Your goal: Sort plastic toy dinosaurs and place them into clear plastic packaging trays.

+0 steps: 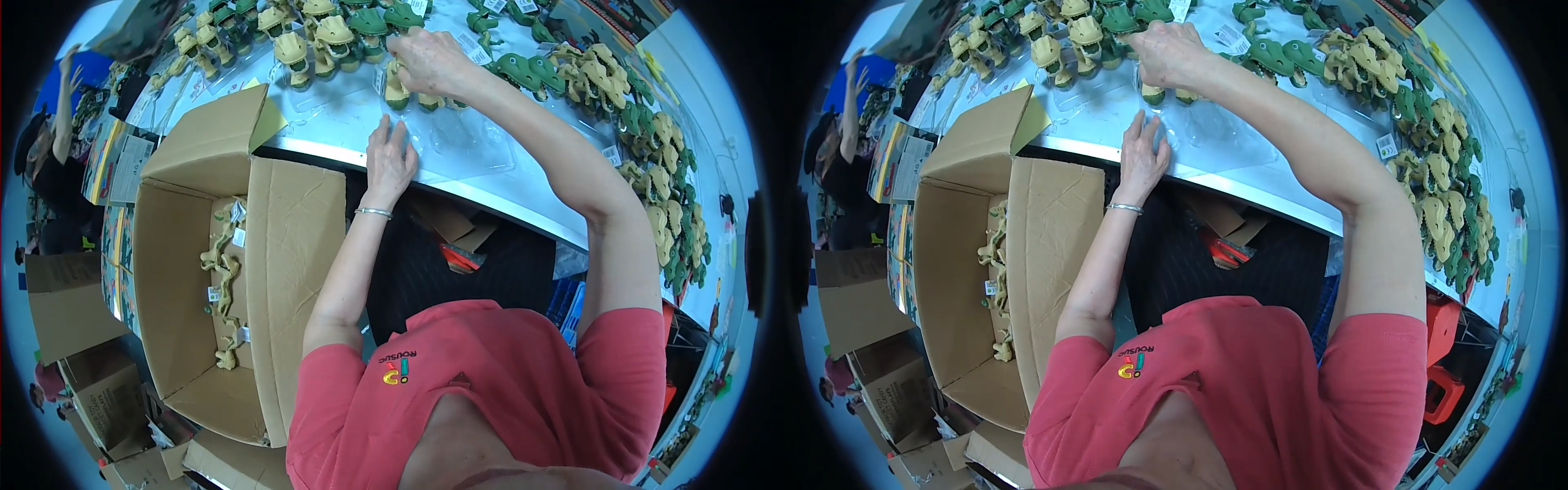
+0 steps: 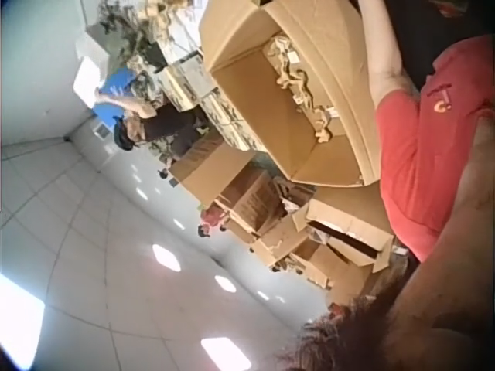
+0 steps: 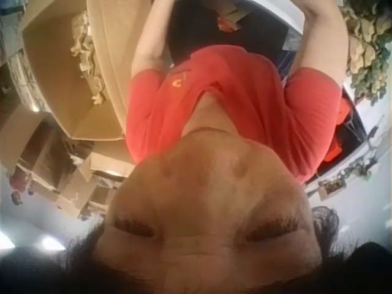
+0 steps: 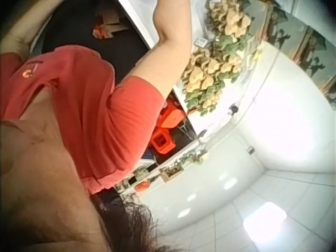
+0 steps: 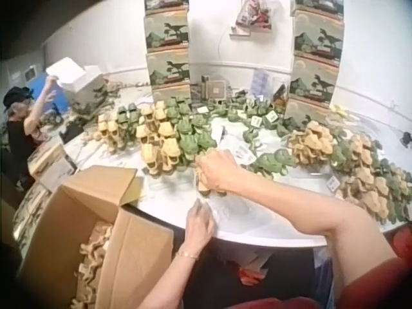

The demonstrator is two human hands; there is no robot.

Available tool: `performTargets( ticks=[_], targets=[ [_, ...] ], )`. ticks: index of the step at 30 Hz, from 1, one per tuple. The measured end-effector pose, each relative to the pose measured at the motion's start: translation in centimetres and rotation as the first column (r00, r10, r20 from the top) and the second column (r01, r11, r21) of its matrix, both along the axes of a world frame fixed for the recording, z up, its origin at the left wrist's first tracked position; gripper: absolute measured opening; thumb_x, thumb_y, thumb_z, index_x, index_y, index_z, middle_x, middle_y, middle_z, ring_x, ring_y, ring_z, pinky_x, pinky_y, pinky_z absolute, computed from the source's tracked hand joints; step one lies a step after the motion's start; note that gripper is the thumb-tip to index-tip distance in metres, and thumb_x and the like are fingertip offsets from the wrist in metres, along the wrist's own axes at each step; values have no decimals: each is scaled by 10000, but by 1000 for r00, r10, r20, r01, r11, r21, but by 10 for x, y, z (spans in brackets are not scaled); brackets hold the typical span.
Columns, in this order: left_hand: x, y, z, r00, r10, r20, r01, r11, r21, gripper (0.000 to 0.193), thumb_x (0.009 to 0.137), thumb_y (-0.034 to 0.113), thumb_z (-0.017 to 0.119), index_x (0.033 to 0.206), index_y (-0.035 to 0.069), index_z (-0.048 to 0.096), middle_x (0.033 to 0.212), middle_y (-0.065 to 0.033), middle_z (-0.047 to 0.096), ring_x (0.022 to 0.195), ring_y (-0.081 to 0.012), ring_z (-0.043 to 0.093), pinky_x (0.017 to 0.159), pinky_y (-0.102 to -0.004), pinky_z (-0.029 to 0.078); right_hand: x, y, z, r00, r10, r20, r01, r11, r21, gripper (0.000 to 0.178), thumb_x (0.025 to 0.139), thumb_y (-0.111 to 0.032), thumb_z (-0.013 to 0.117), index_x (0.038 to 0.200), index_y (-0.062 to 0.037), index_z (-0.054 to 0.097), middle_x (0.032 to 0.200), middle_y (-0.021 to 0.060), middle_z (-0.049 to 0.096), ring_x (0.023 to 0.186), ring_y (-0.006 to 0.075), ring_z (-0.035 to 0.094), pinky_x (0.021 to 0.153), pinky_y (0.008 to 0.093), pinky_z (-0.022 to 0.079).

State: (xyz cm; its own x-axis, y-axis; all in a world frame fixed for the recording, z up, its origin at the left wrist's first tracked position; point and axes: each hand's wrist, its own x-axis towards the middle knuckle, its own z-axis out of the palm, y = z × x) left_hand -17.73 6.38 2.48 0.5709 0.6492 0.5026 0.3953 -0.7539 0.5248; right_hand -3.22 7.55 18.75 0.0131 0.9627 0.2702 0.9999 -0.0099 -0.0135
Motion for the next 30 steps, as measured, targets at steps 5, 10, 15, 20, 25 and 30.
performTargets(
  ticks=[5,10,15,20,25,30],
  targets=[
    [12,-1,23,988,67,-142,-77,995,-66,621,667,72,575,1271,5,443,1374,-234,338,1000,-367,493,795,-424,437,-1,-9,-3,999,10,-35,-12,999,-44,232,703,-167,599,896,-47,646,898,224,615,849,383,628,723,470,502],
    [20,4,21,946,87,-314,-103,994,-36,719,634,49,564,1326,26,368,1412,-193,299,910,-347,492,758,-414,438,-7,-10,12,999,19,-42,-25,988,-151,244,666,-177,671,874,-51,652,907,201,625,875,362,626,735,452,501],
    [24,6,22,946,101,-309,-116,993,-32,747,619,44,569,1332,32,349,1394,-183,317,891,-359,500,752,-417,458,-4,-10,14,995,95,2,-94,987,-130,292,661,-129,611,940,-50,645,844,172,644,809,319,644,722,429,519],
    [23,8,20,937,102,-335,-114,993,-17,767,608,51,581,1335,49,336,1385,-178,317,874,-373,509,759,-417,476,2,3,13,997,68,-33,-74,960,-269,298,628,-166,701,914,-87,673,931,106,665,912,278,636,742,389,516],
    [27,11,18,963,38,-267,-63,995,-84,754,604,62,575,1325,30,355,1369,-182,337,898,-366,511,793,-413,477,10,20,13,997,72,-34,-80,905,-417,316,623,-160,674,924,-63,670,892,129,663,871,289,637,725,385,515],
    [22,7,18,935,64,-348,-97,992,-81,719,608,82,575,1301,22,393,1346,-180,375,872,-362,507,789,-408,467,-27,11,19,999,47,9,-38,903,-428,288,646,-134,642,924,-70,683,959,144,658,931,306,634,769,427,501]
  ],
)
